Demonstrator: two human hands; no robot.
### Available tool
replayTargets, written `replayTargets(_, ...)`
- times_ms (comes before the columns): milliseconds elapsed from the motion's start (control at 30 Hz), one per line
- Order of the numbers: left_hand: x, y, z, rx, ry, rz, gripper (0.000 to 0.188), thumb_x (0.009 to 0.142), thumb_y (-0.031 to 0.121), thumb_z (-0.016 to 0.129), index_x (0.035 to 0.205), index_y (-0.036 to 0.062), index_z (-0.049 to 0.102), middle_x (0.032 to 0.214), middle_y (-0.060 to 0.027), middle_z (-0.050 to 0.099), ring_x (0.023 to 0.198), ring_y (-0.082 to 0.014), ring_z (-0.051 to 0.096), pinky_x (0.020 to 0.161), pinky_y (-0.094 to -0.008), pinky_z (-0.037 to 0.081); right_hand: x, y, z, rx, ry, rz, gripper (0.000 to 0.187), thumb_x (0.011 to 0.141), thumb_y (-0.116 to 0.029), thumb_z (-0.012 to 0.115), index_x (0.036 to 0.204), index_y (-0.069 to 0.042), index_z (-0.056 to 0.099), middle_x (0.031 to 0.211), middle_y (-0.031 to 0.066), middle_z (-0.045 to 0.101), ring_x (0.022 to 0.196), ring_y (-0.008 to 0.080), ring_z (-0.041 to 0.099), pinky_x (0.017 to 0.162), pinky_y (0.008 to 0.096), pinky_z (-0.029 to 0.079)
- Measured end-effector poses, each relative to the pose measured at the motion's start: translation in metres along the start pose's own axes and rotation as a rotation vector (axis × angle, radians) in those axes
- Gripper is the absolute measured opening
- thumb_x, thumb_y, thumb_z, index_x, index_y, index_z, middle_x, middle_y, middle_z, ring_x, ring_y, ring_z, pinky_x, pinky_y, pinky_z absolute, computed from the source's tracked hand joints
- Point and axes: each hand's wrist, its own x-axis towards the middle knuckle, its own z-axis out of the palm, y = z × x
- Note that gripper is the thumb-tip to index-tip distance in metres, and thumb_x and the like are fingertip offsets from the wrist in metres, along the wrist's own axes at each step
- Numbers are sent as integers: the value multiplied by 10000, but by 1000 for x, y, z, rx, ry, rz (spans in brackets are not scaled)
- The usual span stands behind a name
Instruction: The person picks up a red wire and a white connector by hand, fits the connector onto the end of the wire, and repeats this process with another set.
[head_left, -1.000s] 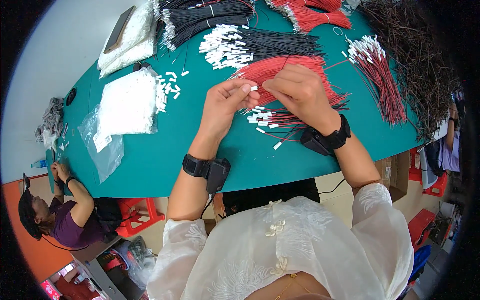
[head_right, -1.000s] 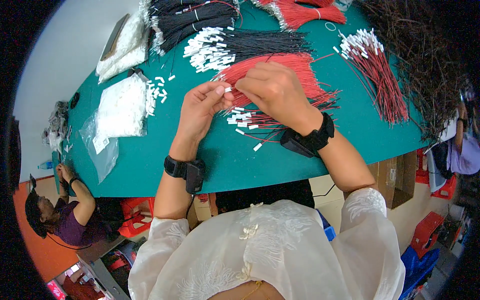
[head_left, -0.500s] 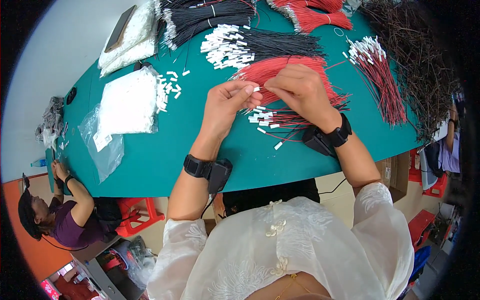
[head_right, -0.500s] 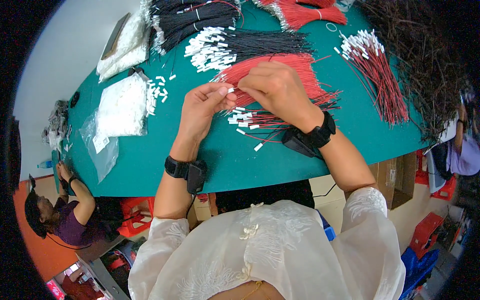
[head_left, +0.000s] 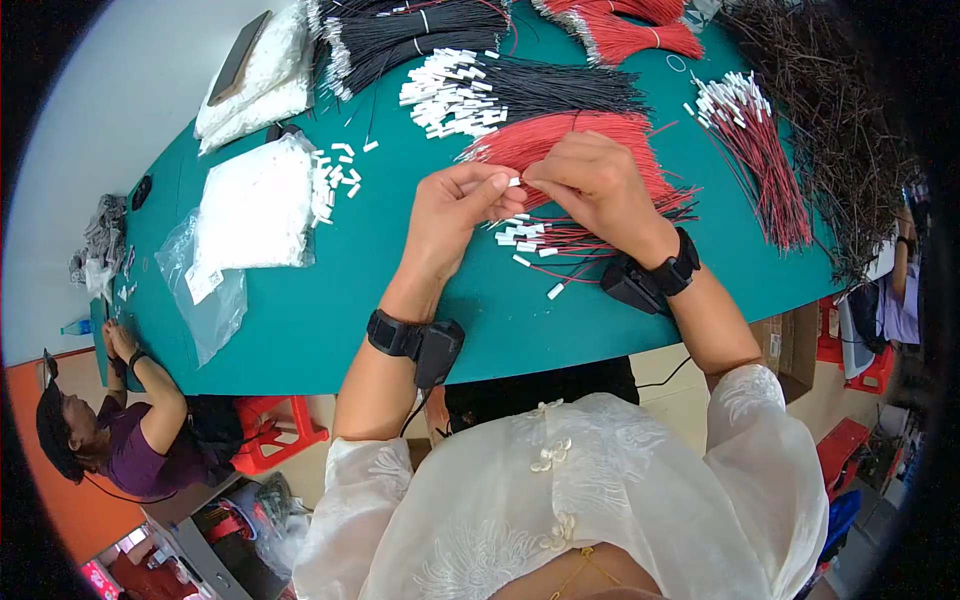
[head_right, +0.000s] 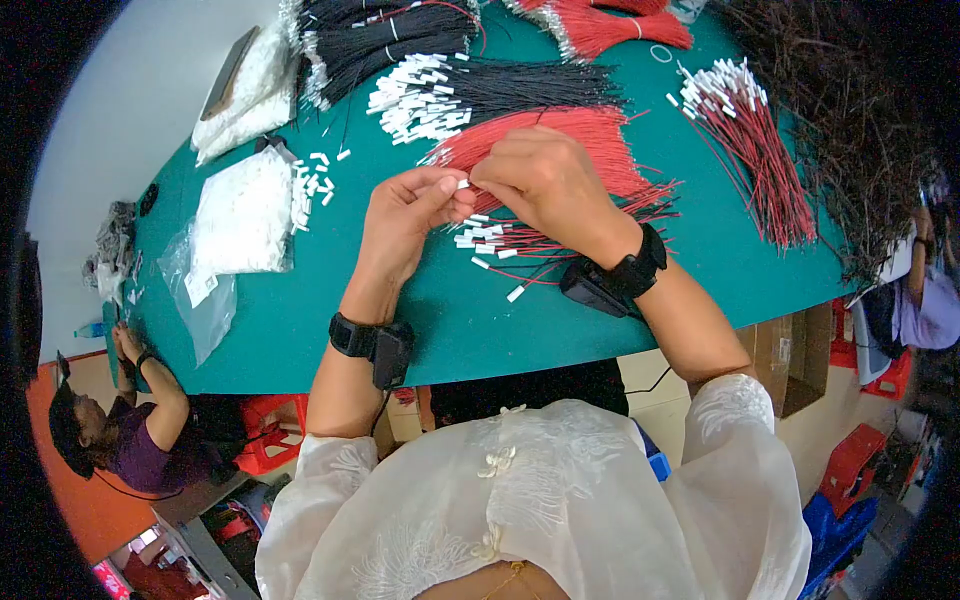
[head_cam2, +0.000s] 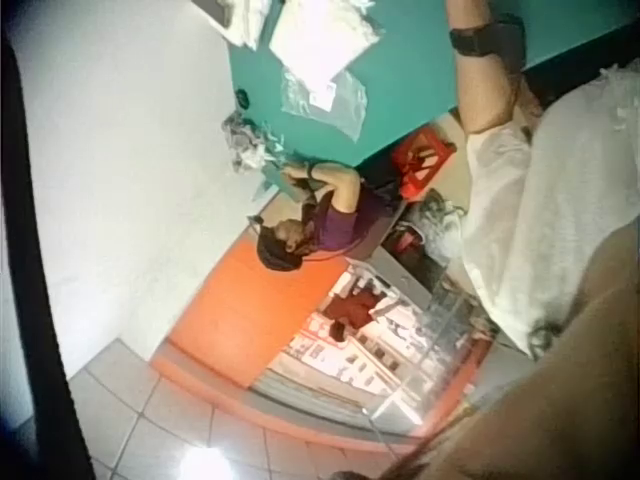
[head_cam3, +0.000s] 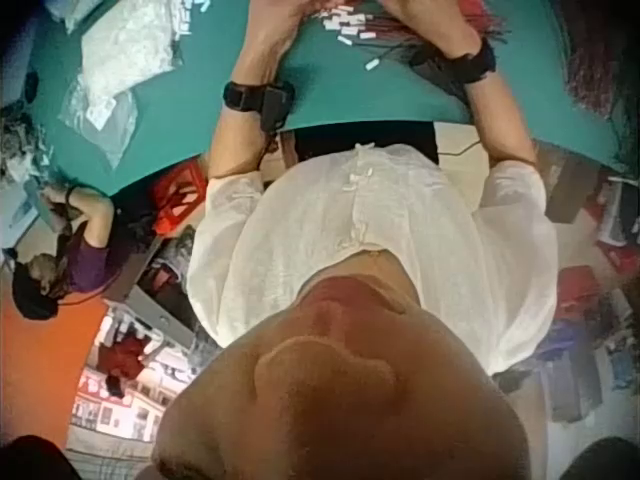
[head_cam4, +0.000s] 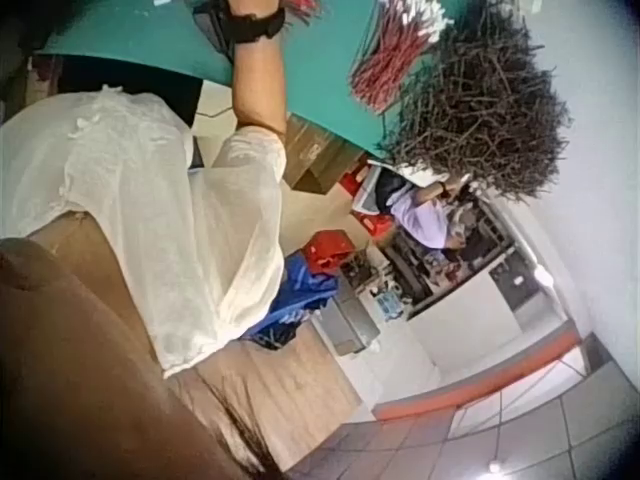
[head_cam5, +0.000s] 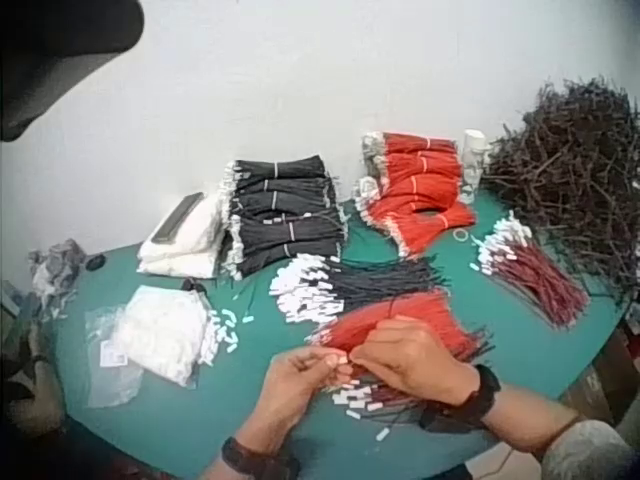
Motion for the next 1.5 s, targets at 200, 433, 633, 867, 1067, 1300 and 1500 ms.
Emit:
replayTargets(200, 0, 0, 1, 5, 2, 8, 195, 984, 109, 662, 1085, -50, 712, 918, -143, 750, 777, -166, 715, 712, -273, 578, 0, 1, 1, 2, -16, -1, 102, 792, -52, 756, 887, -37, 721, 781, 84, 671, 733, 271, 641, 668, 374, 482)
replayTargets(433, 0, 7, -1, 62, 15, 109, 186, 987, 92, 650, 1085, -55, 707, 900, -141, 745, 774, -164, 713, 703, -276, 579, 4, 2, -7, 21, -9, 37, 106, 806, -59, 759, 899, -25, 720, 809, 91, 678, 789, 271, 653, 730, 378, 507)
replayTargets(633, -1, 12, -6, 79, -16, 211, 180, 997, 79, 629, 1086, -60, 701, 849, -114, 737, 746, -143, 697, 709, -263, 564, 6, 3, -8, 43, 36, 40, 91, 832, -44, 743, 909, -4, 716, 860, 99, 690, 889, 285, 663, 809, 377, 530)
replayTargets(867, 14, 3, -30, 468, 305, 443, 176, 968, 105, 650, 1107, 13, 704, 1057, -92, 719, 960, -193, 673, 835, -320, 534, 11, -5, -22, 123, 70, -29, 101, 837, -33, 731, 932, 2, 721, 843, 93, 686, 836, 290, 660, 772, 378, 532)
replayTargets(1067, 21, -10, -38, 1077, 401, 714, 235, 906, 94, 677, 1139, 66, 685, 1275, -115, 631, 1172, -319, 574, 994, -416, 456, 11, -27, -42, 50, -24, -65, 120, 847, -77, 732, 945, -7, 728, 831, 115, 685, 787, 295, 659, 719, 389, 525)
replayTargets(1300, 22, -5, -38, 1165, 342, 668, 298, 877, 65, 683, 1175, 70, 664, 1352, -139, 577, 1253, -376, 503, 1049, -456, 414, 6, -19, -48, -173, -760, 306, 212, 873, -220, 739, 952, -24, 733, 900, 140, 705, 872, 336, 675, 766, 442, 529)
replayTargets(1500, 31, -5, -25, 1204, 310, 812, 330, 865, 62, 695, 1193, 55, 653, 1371, -148, 557, 1273, -380, 487, 1054, -465, 414, 0, 14, -17, -175, -234, 195, 399, 883, -311, 736, 1162, -31, 685, 1209, 150, 651, 1145, 348, 602, 960, 435, 501)
